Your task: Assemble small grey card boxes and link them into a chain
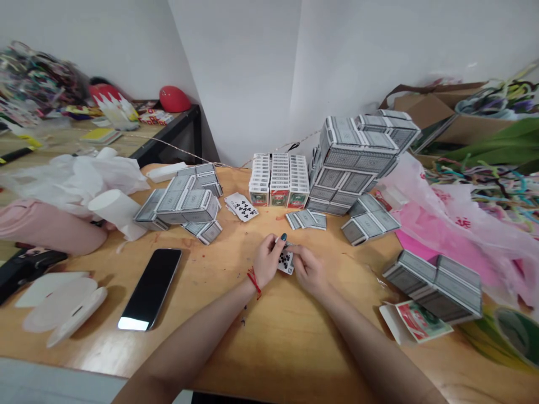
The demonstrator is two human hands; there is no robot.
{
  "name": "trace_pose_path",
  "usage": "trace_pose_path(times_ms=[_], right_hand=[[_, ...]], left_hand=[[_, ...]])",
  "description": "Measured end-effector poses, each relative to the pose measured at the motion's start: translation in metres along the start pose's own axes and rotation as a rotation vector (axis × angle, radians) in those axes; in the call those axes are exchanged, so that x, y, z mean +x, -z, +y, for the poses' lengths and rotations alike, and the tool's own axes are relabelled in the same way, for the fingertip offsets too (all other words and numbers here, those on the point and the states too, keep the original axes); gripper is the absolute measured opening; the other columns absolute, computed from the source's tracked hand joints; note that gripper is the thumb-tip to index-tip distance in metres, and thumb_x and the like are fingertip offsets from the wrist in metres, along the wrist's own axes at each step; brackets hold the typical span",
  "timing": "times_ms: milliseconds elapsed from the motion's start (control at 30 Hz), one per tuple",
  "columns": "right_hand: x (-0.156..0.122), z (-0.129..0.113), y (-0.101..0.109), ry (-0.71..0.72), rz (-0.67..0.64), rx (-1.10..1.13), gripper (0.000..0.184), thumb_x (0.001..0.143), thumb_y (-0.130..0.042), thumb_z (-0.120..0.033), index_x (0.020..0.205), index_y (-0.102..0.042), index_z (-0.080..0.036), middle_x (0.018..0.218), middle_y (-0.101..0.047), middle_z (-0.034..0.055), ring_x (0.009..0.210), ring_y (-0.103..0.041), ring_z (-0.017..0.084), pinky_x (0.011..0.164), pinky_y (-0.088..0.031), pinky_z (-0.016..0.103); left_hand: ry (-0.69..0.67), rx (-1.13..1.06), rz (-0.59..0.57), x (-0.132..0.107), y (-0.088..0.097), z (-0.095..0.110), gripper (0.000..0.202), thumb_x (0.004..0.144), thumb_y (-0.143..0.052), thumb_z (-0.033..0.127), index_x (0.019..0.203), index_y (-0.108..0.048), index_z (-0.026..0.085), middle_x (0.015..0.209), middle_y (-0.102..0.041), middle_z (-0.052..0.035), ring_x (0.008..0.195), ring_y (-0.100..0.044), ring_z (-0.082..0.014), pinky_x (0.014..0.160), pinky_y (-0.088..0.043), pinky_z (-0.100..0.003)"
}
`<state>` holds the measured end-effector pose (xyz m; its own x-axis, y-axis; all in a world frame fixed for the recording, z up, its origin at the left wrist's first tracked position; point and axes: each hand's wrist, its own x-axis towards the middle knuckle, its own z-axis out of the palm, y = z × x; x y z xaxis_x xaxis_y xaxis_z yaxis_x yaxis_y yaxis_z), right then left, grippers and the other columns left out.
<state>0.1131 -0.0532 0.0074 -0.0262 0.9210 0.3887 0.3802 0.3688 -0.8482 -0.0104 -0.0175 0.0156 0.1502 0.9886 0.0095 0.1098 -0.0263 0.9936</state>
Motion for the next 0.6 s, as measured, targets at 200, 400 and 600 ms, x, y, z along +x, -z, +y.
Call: trace_pose_path(times_ms=[200, 400, 600], right_hand=[[0.005, -0.006, 0.004, -0.172, -0.063, 0.261, 0.025, 0.079, -0.042, -0.032, 0.098, -0.055, -0.023, 0.078, -0.059, 0.0037, 0.064, -0.054, 0.014, 0.058, -0.044, 0.028], [0.013, 0.001, 0.000, -0.456, -0.138, 0.448, 0.031, 0.077, -0.042, -0.048, 0.062, -0.044, -0.020, 0.045, -0.036, -0.0062, 0.037, -0.033, 0.007, 0.036, -0.028, 0.020], [0.013, 0.008, -0.001, -0.380, -0.192, 0.390, 0.031, 0.077, -0.044, -0.046, 0.062, -0.043, -0.019, 0.050, -0.037, -0.0054, 0.042, -0.035, 0.008, 0.039, -0.030, 0.020]], left_hand=[[-0.024, 0.028, -0.026, -0.001, 0.003, -0.003, 0.027, 0.080, -0.039, 0.040, 0.069, -0.042, 0.016, 0.061, -0.041, 0.0032, 0.058, -0.039, -0.0082, 0.054, -0.033, -0.019], [-0.074, 0.153, -0.034, -0.004, 0.003, -0.003, 0.025, 0.082, -0.037, 0.039, 0.070, -0.043, 0.017, 0.061, -0.043, 0.0034, 0.058, -0.041, -0.0080, 0.054, -0.033, -0.019], [-0.094, 0.207, -0.043, -0.004, 0.003, -0.004, 0.025, 0.083, -0.035, 0.036, 0.070, -0.043, 0.017, 0.062, -0.045, 0.0028, 0.058, -0.041, -0.0086, 0.054, -0.032, -0.020]])
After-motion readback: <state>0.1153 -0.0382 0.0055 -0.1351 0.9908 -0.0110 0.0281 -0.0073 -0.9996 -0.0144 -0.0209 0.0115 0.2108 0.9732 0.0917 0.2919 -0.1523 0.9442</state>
